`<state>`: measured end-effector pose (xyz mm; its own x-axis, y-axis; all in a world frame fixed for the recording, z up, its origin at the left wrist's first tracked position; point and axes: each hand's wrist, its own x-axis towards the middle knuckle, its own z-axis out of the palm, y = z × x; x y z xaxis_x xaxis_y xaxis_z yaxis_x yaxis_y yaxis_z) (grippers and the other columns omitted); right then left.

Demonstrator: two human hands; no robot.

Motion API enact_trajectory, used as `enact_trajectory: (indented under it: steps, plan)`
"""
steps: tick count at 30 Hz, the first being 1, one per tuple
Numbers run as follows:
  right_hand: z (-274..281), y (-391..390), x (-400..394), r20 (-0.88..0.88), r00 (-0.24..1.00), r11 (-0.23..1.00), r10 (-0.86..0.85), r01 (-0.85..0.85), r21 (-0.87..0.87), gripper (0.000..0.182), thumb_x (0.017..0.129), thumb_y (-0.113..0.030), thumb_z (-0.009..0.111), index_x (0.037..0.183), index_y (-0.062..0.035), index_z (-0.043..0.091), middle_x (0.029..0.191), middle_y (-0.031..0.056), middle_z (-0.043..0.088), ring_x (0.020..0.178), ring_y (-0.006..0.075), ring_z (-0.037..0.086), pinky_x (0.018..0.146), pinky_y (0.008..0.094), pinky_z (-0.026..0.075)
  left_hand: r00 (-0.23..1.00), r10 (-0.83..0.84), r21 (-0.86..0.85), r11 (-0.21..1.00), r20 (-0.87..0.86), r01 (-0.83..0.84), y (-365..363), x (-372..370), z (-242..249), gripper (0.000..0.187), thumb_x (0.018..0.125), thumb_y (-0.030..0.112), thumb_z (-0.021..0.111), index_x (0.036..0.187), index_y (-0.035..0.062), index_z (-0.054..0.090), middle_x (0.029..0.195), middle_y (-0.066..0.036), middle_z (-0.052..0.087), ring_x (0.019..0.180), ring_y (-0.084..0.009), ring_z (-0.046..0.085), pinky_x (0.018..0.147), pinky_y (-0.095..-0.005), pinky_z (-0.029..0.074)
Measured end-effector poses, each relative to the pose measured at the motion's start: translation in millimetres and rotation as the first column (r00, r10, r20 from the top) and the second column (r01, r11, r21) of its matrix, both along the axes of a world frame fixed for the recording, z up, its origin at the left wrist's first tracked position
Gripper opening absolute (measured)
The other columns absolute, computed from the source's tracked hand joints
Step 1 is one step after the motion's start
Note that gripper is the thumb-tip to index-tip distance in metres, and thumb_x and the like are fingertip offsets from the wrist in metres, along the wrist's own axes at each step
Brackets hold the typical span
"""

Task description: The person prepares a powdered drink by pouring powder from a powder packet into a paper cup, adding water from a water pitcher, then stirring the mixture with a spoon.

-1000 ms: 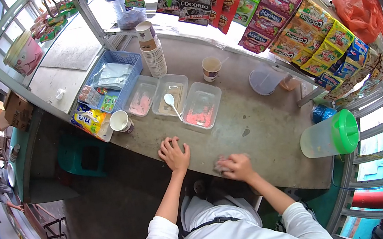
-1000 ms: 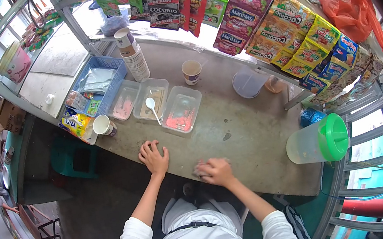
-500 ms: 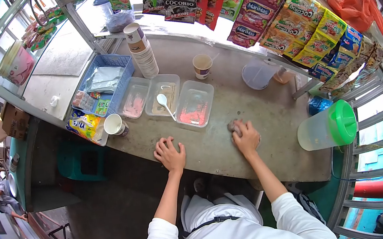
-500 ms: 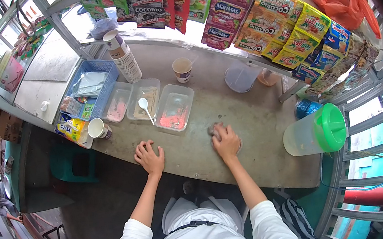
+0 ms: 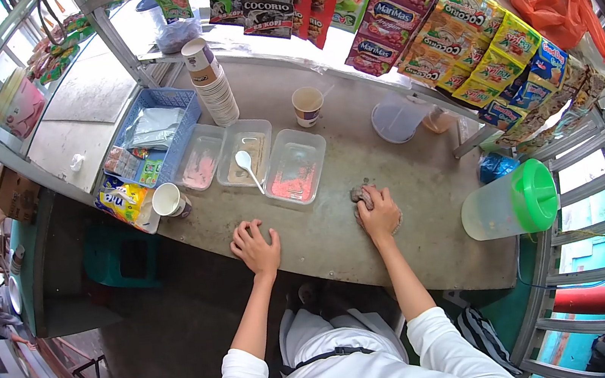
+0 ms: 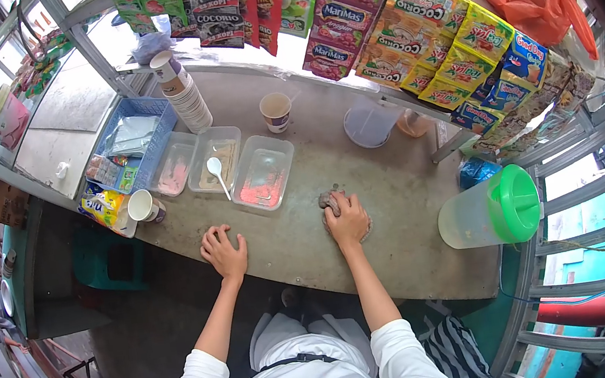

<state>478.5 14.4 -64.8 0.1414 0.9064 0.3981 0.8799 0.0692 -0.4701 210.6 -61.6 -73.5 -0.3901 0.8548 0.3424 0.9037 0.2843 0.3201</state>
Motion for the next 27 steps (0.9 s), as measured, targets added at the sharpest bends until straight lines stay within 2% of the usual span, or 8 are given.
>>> enact_trajectory:
  steps: [4, 7, 11, 19, 22, 25, 27]
  plan:
    - [9.2, -36.4, -0.4, -0.04, 0.998, 0.997, 0.039, -0.042, -0.071, 0.037, 0.066, -0.025, 0.071, 0.103, -0.0208, 0.072, 0.085, 0.0069, 0.056, 0.076, 0.0294, 0.06, 0.067, 0.041, 0.047, 1.0, 0.0, 0.006, 1.0, -0.005, 0.0, 0.6, 0.2, -0.1, 0.034, 0.078, 0.027, 0.065, 0.106, 0.0149, 0.053, 0.116, -0.009, 0.047, 0.12, -0.0289, 0.041, 0.097, -0.0492, 0.03]
    - [12.6, -81.2, 1.5, 0.055, 0.988, 0.988, 0.143, -0.14, -0.065, 0.038, 0.064, -0.024, 0.071, 0.102, -0.0216, 0.072, 0.084, 0.0064, 0.056, 0.074, 0.0292, 0.06, 0.065, 0.0404, 0.046, 1.0, 0.002, 0.003, 1.0, -0.007, -0.002, 1.2, 0.6, -1.1, 0.034, 0.077, 0.028, 0.065, 0.107, 0.0147, 0.054, 0.115, -0.008, 0.048, 0.119, -0.0286, 0.042, 0.097, -0.05, 0.03]
    - [8.7, -76.9, 1.6, -0.009, 0.995, 0.993, 0.096, -0.096, -0.064, 0.037, 0.064, -0.025, 0.072, 0.101, -0.0221, 0.072, 0.082, 0.0058, 0.057, 0.073, 0.0284, 0.06, 0.064, 0.0404, 0.046, 1.0, 0.003, 0.01, 1.0, -0.009, -0.003, 1.3, 0.9, 1.2, 0.033, 0.077, 0.027, 0.065, 0.106, 0.0151, 0.053, 0.115, -0.008, 0.048, 0.119, -0.0288, 0.042, 0.097, -0.0489, 0.03]
    - [2.1, -36.3, 0.2, -0.028, 1.0, 1.0, 0.007, -0.007, -0.022, 0.035, 0.067, -0.027, 0.071, 0.102, -0.0228, 0.072, 0.086, 0.0066, 0.058, 0.077, 0.0277, 0.061, 0.066, 0.0407, 0.047, 1.0, -0.007, -0.002, 1.0, 0.013, 0.007, -1.3, -0.4, -1.5, 0.034, 0.078, 0.027, 0.065, 0.107, 0.0133, 0.055, 0.116, -0.009, 0.047, 0.119, -0.0296, 0.042, 0.098, -0.0497, 0.03]
    - [15.2, -60.8, 7.7, -0.016, 0.998, 0.993, 0.054, -0.056, -0.106, 0.036, 0.067, -0.026, 0.071, 0.103, -0.0239, 0.072, 0.087, 0.0063, 0.057, 0.078, 0.0276, 0.061, 0.067, 0.0408, 0.047, 1.0, -0.018, 0.003, 1.0, 0.02, 0.018, -2.4, 1.9, 1.4, 0.033, 0.079, 0.026, 0.065, 0.107, 0.0124, 0.055, 0.116, -0.01, 0.048, 0.118, -0.0307, 0.042, 0.099, -0.0487, 0.03]
    - [12.5, -104.2, 43.2, 0.035, 0.989, 0.987, 0.146, -0.144, -0.067, 0.041, 0.065, -0.025, 0.072, 0.106, -0.0245, 0.071, 0.087, 0.0062, 0.056, 0.075, 0.0276, 0.059, 0.067, 0.0417, 0.046, 1.0, -0.013, 0.015, 1.0, 0.014, 0.013, -0.4, -0.1, 0.7, 0.032, 0.078, 0.026, 0.065, 0.106, 0.0122, 0.056, 0.115, -0.01, 0.048, 0.118, -0.0312, 0.042, 0.099, -0.0491, 0.03]
    - [2.9, -103.3, 71.7, 0.022, 1.0, 0.997, -0.018, 0.02, -0.076, 0.041, 0.064, -0.024, 0.071, 0.105, -0.0239, 0.07, 0.086, 0.006, 0.056, 0.076, 0.0276, 0.058, 0.068, 0.042, 0.046, 1.0, -0.017, 0.018, 1.0, 0.024, 0.016, -0.9, -0.2, -0.6, 0.032, 0.078, 0.026, 0.065, 0.105, 0.0121, 0.056, 0.114, -0.01, 0.048, 0.118, -0.0315, 0.042, 0.1, -0.0494, 0.029]
